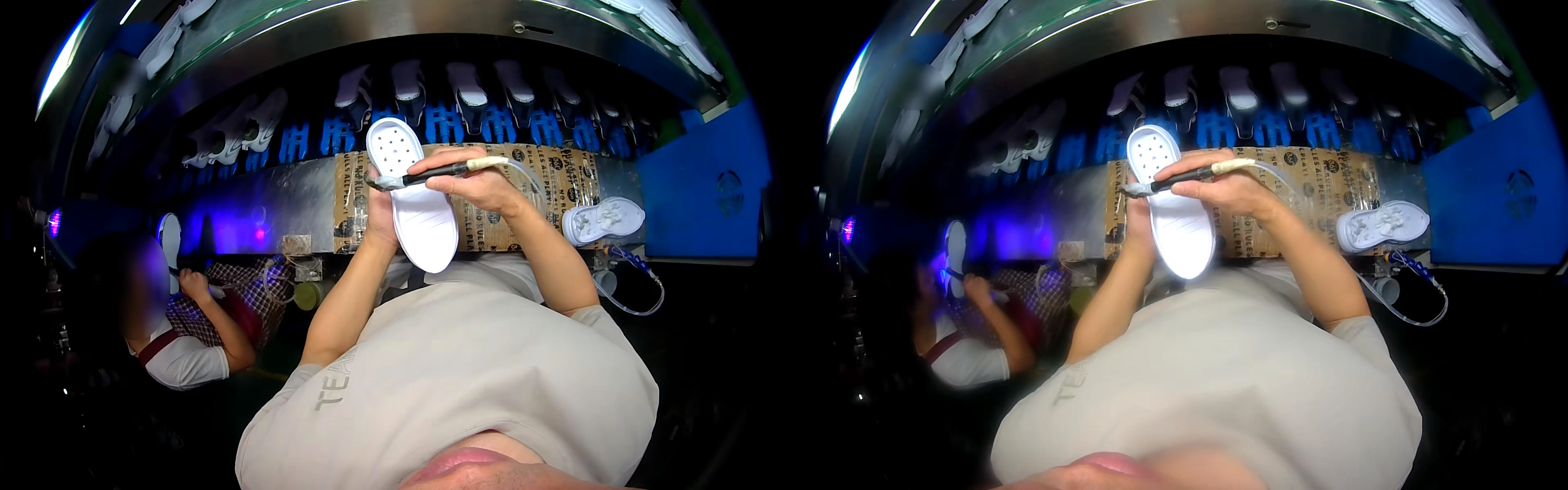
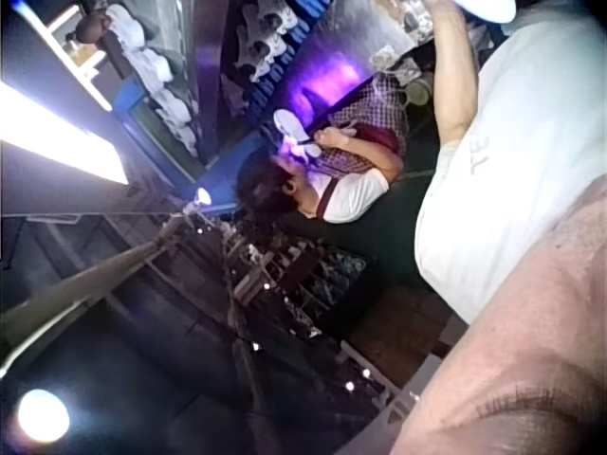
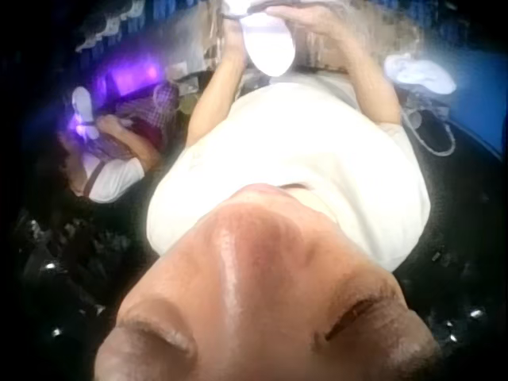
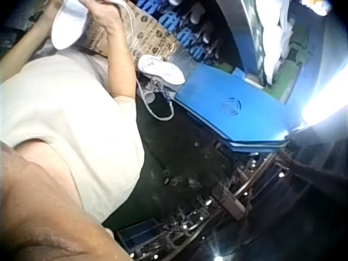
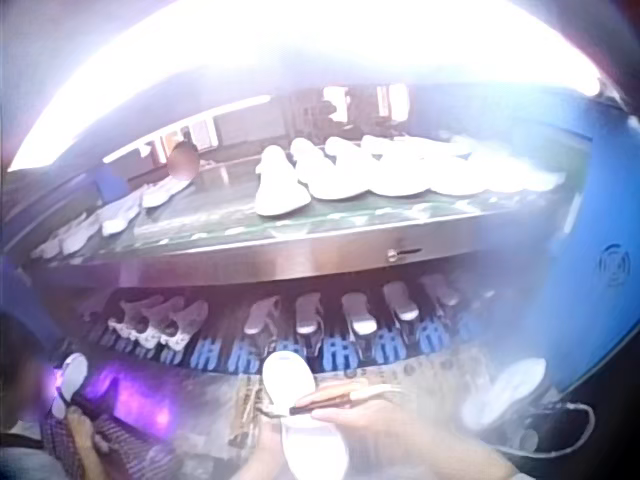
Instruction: The person repeatedly picks white clog-style shoes from a conveyor belt, applies a white substance to the interior with a brush, and returns them to the belt. A coworker performs a similar task nearby.
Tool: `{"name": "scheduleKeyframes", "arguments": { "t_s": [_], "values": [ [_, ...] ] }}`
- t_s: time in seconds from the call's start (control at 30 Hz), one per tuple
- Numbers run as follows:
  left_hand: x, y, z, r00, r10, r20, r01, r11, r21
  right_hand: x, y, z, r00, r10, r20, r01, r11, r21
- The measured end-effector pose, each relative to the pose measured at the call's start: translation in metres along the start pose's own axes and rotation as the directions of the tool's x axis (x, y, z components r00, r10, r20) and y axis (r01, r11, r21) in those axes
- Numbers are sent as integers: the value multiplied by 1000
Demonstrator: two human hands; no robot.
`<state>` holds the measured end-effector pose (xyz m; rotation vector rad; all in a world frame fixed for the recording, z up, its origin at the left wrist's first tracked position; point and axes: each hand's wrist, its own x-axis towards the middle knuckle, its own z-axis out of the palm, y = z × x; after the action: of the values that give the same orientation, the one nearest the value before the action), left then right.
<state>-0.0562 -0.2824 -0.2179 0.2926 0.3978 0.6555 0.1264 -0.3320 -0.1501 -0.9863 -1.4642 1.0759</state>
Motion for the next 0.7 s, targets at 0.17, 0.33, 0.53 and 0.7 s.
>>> {"name": "scheduleKeyframes", "arguments": {
  "t_s": [0.17,0.33,0.53,0.7],
  "values": [
    [-2,1,14,996,88,28,-87,995,-39,4,-2,11,956,-290,43,241,696,-676],
    [1,11,17,982,175,67,-171,983,-70,-2,-13,17,975,-217,-51,161,843,-513],
    [10,25,29,977,186,108,-163,968,-190,-9,-35,27,954,-193,229,274,872,-404],
    [17,42,35,952,248,182,-226,965,-134,-13,-46,31,963,-189,191,264,797,-544]
  ]
}}
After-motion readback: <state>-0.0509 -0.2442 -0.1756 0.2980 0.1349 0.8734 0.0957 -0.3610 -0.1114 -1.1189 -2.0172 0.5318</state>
